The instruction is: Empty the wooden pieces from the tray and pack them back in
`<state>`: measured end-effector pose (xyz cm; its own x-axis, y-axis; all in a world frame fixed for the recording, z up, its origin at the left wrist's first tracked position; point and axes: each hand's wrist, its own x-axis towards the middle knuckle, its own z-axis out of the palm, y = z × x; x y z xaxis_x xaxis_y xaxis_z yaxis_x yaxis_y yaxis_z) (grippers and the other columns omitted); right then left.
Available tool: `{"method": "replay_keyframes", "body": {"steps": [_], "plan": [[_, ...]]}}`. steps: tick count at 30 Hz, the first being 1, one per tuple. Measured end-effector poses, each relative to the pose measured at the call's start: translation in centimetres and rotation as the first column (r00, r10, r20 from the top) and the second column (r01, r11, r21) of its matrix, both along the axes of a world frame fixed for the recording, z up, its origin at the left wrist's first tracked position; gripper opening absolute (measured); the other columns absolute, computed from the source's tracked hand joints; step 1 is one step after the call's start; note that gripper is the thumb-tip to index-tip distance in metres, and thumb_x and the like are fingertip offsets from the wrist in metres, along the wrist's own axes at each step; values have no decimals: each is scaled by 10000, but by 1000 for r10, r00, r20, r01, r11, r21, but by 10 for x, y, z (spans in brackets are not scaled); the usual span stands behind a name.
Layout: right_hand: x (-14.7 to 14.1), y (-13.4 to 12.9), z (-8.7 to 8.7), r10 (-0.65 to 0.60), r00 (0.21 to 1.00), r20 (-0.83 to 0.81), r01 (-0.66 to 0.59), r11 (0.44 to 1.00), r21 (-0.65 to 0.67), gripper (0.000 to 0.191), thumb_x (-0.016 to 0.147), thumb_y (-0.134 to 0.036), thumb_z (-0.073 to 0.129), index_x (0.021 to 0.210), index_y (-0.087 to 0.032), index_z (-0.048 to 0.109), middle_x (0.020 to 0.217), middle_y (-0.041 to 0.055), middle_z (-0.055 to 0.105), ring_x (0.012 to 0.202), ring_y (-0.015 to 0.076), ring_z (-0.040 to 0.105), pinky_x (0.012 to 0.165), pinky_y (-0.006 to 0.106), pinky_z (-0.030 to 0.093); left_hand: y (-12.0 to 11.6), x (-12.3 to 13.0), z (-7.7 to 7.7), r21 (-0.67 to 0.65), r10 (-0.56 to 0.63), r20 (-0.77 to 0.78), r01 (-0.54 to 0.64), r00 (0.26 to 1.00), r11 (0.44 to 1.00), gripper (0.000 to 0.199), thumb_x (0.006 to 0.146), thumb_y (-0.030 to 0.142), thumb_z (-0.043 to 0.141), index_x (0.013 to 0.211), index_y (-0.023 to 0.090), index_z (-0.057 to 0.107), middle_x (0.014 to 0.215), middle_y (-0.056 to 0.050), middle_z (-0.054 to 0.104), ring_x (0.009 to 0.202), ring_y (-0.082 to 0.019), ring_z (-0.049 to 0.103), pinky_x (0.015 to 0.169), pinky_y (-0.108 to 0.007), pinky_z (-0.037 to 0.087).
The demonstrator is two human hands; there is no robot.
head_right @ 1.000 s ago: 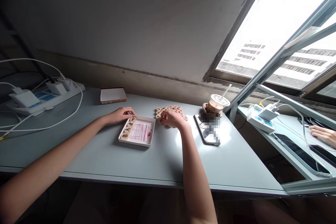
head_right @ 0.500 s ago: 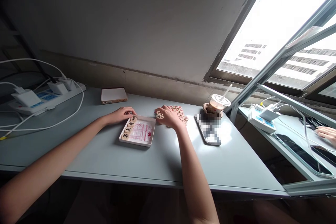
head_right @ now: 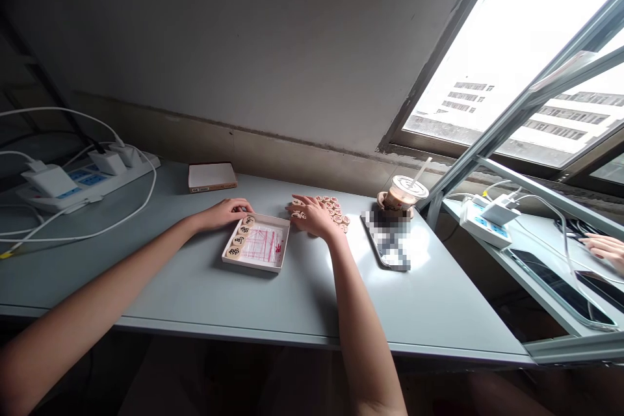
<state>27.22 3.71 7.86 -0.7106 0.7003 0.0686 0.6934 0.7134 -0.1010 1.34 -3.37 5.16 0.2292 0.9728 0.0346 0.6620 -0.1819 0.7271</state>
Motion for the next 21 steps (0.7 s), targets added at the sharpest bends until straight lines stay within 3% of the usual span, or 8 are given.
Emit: {"method": "replay_keyframes", "body": {"steps": [7,14,21], "plan": [[4,9,-12,-13,1000,4,13,1000,19,369,876,-385,437,1235,-344,512,1399,4,376,1267,247,330,1045,462,243,0,0,0,7,3,-6,-3,1000,1000,302,766,434,465,855,200,633,948,-33,614,864,-203,566,746,-275,435],[9,17,-14,89,979,-183,-99,994,-43,390,802,-393,558,1190,-363,532,1383,-10,378,1246,206,355,1037,404,279,2,-1,-2,4,-2,8,2,1000,1000,292,771,427,469,859,204,636,964,-33,609,858,-196,570,736,-273,439],[5,9,1,111,943,-313,-145,986,-86,217,816,-327,551,1013,-280,629,1078,30,570,1016,187,516,895,353,397,2,-1,-3,8,7,11,-7,1000,1000,292,774,426,460,860,208,633,960,-27,619,879,-200,565,742,-270,440]]}}
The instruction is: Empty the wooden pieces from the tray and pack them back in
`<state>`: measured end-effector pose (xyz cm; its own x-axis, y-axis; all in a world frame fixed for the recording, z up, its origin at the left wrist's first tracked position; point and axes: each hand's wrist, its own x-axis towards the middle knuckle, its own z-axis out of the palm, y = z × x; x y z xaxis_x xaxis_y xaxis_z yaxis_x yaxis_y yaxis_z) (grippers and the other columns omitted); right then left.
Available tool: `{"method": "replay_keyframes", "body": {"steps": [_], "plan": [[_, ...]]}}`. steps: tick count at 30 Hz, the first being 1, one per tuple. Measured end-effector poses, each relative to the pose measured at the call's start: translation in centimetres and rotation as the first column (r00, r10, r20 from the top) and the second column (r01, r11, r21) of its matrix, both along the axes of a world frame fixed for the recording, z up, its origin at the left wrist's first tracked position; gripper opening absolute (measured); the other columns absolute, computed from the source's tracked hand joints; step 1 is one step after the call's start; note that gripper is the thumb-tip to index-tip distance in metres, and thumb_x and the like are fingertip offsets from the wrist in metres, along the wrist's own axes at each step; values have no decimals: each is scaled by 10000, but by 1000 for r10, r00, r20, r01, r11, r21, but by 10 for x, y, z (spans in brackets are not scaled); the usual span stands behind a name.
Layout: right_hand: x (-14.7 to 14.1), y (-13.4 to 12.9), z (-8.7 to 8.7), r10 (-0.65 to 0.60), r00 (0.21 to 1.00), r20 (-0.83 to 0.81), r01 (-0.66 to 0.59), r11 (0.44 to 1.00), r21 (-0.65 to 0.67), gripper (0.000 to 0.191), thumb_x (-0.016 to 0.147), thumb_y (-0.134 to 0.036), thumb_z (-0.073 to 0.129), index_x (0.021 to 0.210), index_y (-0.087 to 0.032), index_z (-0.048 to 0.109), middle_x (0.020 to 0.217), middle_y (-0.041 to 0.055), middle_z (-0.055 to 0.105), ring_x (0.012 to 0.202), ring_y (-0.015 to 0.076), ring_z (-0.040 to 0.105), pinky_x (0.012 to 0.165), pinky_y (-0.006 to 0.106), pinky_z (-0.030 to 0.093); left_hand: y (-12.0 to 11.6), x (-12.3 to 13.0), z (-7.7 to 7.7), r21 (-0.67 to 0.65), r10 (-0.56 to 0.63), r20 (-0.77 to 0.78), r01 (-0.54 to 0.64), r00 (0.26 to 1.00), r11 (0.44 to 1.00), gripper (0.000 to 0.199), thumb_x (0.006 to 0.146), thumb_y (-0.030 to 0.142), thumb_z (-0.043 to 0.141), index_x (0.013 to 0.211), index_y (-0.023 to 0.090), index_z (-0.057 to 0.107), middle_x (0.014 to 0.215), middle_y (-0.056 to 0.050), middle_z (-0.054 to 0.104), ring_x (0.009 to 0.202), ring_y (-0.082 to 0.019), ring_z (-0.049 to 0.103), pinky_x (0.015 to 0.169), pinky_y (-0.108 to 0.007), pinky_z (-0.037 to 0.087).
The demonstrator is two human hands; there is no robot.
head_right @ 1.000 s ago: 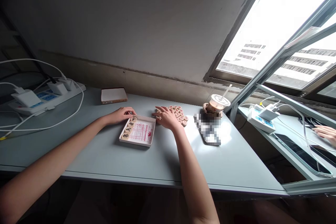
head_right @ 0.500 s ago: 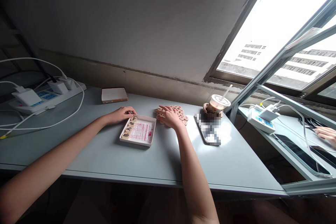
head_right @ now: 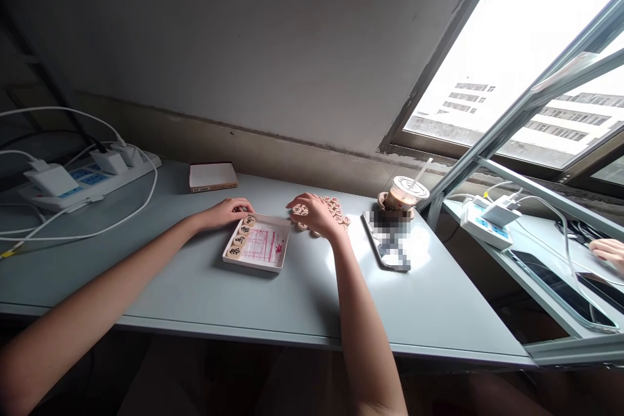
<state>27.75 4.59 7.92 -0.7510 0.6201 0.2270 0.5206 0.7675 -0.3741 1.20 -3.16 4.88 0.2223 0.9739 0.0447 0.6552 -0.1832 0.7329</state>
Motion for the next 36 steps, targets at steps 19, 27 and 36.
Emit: {"method": "replay_keyframes", "body": {"steps": [19,27,36], "plan": [[-72,-62,-20,35,976,216,-116,919,376,311,853,-310,533,1157,-246,538,1029,73,559,923,206,463,751,321,352,2,-5,7,-29,-131,43,132,990,991,324,780,420,436,863,194,653,963,-39,621,945,-209,529,897,-296,375],[-51,-46,3,93,996,4,-92,975,200,247,782,-368,618,992,-237,624,1034,50,494,972,184,445,809,300,384,0,-1,8,-41,-97,2,97,995,994,320,756,427,469,880,189,644,972,-41,618,936,-223,531,850,-307,394],[29,-18,34,-38,976,215,103,949,-299,245,722,-344,617,946,-244,610,889,10,557,743,127,528,581,211,414,-2,-1,9,-63,-66,17,67,998,996,292,734,425,499,828,188,641,906,-42,608,834,-202,531,763,-296,408]]}}
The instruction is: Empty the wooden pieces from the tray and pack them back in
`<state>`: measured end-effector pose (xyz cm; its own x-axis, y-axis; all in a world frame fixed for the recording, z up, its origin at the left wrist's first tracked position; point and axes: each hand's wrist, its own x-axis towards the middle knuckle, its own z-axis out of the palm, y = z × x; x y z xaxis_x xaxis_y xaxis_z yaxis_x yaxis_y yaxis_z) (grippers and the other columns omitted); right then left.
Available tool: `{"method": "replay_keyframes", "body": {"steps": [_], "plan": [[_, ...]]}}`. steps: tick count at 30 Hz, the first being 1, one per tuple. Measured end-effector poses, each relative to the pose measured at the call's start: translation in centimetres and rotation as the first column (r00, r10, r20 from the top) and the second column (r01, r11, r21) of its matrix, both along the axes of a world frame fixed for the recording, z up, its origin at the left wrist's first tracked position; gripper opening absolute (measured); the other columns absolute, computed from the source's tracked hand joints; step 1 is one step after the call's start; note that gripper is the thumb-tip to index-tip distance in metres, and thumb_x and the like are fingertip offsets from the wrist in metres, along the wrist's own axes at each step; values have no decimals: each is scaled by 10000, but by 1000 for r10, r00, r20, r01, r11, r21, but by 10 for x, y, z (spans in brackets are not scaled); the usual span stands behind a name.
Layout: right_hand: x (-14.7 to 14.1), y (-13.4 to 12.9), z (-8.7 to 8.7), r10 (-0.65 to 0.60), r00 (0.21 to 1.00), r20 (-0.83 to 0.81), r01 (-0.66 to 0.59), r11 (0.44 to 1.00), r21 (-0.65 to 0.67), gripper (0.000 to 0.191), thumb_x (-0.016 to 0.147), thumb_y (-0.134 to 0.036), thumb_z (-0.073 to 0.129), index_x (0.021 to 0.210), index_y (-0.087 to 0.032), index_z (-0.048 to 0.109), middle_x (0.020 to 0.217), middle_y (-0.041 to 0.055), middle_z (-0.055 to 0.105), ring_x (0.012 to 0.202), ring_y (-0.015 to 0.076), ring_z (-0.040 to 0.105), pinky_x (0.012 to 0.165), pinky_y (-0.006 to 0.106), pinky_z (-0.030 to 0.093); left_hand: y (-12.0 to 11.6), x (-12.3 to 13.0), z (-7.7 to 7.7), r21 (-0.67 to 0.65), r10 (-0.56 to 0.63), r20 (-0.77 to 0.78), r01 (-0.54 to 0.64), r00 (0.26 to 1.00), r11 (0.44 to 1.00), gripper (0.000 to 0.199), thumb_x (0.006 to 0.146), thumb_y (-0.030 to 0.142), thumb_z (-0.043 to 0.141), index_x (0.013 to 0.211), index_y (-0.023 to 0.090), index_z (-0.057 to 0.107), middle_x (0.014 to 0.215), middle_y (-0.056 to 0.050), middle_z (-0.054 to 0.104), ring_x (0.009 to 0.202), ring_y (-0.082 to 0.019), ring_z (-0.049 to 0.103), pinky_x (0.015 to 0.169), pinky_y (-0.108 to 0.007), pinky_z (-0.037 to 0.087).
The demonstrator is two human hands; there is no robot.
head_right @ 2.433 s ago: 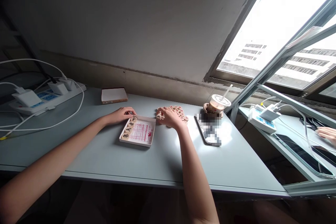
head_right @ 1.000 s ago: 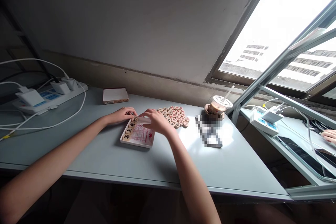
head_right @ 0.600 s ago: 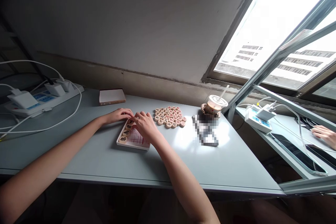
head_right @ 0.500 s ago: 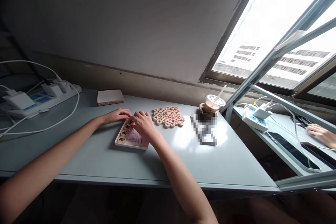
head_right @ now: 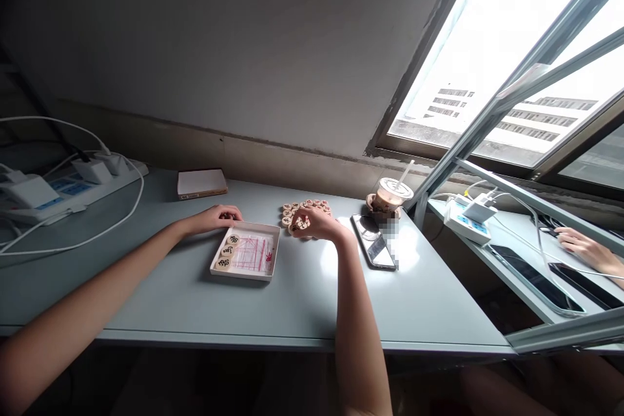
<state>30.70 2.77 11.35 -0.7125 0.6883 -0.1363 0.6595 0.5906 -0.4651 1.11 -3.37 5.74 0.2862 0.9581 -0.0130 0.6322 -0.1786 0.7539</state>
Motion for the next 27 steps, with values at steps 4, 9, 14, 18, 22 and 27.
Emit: {"method": "replay_keyframes", "body": {"steps": [4,9,14,18,22,27], "plan": [[3,2,-7,-33,996,88,33,999,-3,239,681,-298,621,909,-232,596,858,1,575,688,111,512,513,195,369,-2,1,1,-17,21,13,-21,1000,1000,314,726,446,510,840,185,641,908,-46,609,832,-204,532,759,-299,413],[-1,3,-10,-93,980,177,86,995,48,289,660,-292,628,939,-236,583,872,5,600,696,122,520,513,197,361,-2,2,2,-21,22,7,-22,1000,1000,299,732,432,512,843,185,639,920,-43,607,830,-199,535,755,-296,414],[-2,2,-10,-54,986,157,51,998,22,249,669,-292,621,912,-241,597,836,-4,611,684,119,524,517,197,360,-2,1,3,-13,15,5,-15,1000,1000,291,736,423,506,839,186,639,916,-45,611,827,-200,539,737,-292,413],[-3,2,-11,-35,989,143,38,999,-20,216,665,-280,633,875,-241,601,826,-18,628,687,118,541,524,197,363,-2,1,2,-15,11,0,-11,1000,1000,314,734,441,501,847,182,639,913,-53,609,827,-208,538,742,-305,416],[-2,2,-14,-86,983,161,84,996,22,221,656,-291,636,866,-235,599,846,-9,630,691,125,547,524,205,369,-1,0,1,-15,7,-4,-7,1000,1000,300,736,431,496,846,188,634,910,-47,607,826,-208,536,739,-306,417],[-3,0,-11,-145,965,218,133,989,70,287,646,-346,639,909,-240,599,834,8,616,680,135,534,513,214,359,-1,-1,0,-1,8,-11,-8,1000,1000,263,740,399,496,832,192,629,900,-35,609,820,-201,540,728,-292,412]]}}
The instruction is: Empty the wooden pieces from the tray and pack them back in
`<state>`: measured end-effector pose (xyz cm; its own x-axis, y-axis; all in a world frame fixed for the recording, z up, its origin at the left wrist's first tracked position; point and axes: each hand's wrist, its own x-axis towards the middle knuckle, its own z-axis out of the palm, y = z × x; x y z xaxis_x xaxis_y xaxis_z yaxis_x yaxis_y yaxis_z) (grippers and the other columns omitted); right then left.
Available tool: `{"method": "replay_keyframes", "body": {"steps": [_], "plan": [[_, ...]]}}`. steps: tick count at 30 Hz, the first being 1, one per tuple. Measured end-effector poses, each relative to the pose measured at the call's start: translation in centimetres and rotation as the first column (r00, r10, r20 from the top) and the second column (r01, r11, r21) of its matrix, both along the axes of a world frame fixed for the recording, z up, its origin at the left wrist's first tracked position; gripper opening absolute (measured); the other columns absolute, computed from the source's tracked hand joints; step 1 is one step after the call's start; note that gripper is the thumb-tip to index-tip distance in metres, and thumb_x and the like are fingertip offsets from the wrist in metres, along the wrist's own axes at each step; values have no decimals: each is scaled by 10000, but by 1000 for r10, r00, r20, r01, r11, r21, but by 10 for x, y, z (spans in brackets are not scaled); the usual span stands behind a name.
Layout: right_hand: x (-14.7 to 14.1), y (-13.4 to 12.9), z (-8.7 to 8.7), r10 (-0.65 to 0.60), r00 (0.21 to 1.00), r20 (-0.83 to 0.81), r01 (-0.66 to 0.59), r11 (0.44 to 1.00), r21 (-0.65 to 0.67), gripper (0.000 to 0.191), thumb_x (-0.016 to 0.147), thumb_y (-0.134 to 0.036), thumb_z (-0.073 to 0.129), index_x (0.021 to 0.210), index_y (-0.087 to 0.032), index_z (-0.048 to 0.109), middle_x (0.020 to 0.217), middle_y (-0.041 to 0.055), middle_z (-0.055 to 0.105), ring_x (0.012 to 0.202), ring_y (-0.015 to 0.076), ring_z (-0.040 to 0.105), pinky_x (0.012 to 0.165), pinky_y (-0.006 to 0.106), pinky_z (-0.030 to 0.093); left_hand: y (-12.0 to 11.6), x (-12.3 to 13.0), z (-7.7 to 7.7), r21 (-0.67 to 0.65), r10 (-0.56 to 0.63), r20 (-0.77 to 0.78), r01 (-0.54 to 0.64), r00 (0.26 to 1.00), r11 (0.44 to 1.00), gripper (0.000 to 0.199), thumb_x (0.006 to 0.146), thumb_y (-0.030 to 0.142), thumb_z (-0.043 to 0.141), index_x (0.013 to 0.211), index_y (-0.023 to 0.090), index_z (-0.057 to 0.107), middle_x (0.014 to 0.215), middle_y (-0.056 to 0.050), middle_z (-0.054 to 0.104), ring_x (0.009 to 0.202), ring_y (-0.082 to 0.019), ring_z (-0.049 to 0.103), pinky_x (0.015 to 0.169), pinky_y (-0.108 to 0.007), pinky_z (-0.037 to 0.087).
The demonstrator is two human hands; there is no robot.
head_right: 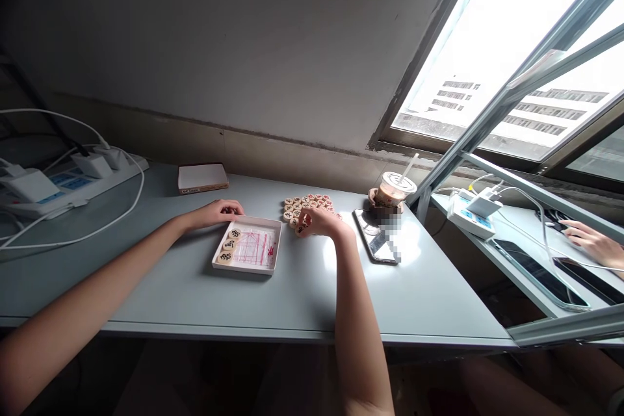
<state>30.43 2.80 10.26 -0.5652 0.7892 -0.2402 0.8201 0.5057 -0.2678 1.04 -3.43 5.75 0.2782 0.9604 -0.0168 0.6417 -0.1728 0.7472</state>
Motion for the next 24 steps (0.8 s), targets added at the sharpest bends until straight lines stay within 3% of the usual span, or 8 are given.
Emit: {"method": "replay_keyframes", "body": {"steps": [10,15,20,24], "plan": [[0,-1,1,-12,1000,22,12,1000,-1,237,667,-383,623,844,-228,584,775,-2,597,646,120,504,500,208,338,-1,2,1,9,7,6,-7,1000,1000,262,732,389,493,819,184,631,888,-34,614,809,-196,541,725,-288,414],[-13,-2,0,151,972,-177,-155,988,-9,176,740,-302,587,892,-214,579,791,-1,582,637,101,511,519,201,369,1,0,-1,9,3,-1,-3,1000,1000,249,739,373,490,824,183,628,901,-36,603,823,-197,530,736,-293,406],[-54,-26,-16,480,831,-279,-441,876,195,285,768,-246,611,1051,-237,577,1019,33,577,875,148,544,708,249,419,3,-2,-2,19,-40,17,40,999,999,270,748,392,496,847,179,629,928,-40,600,871,-206,528,779,-301,400],[-87,-50,-36,535,828,-169,-435,802,409,363,808,-274,589,1165,-238,534,1122,74,554,982,204,514,798,326,379,4,-2,-2,38,-90,24,89,996,995,258,749,392,506,809,175,631,917,-42,603,884,-208,533,809,-307,395]]}}
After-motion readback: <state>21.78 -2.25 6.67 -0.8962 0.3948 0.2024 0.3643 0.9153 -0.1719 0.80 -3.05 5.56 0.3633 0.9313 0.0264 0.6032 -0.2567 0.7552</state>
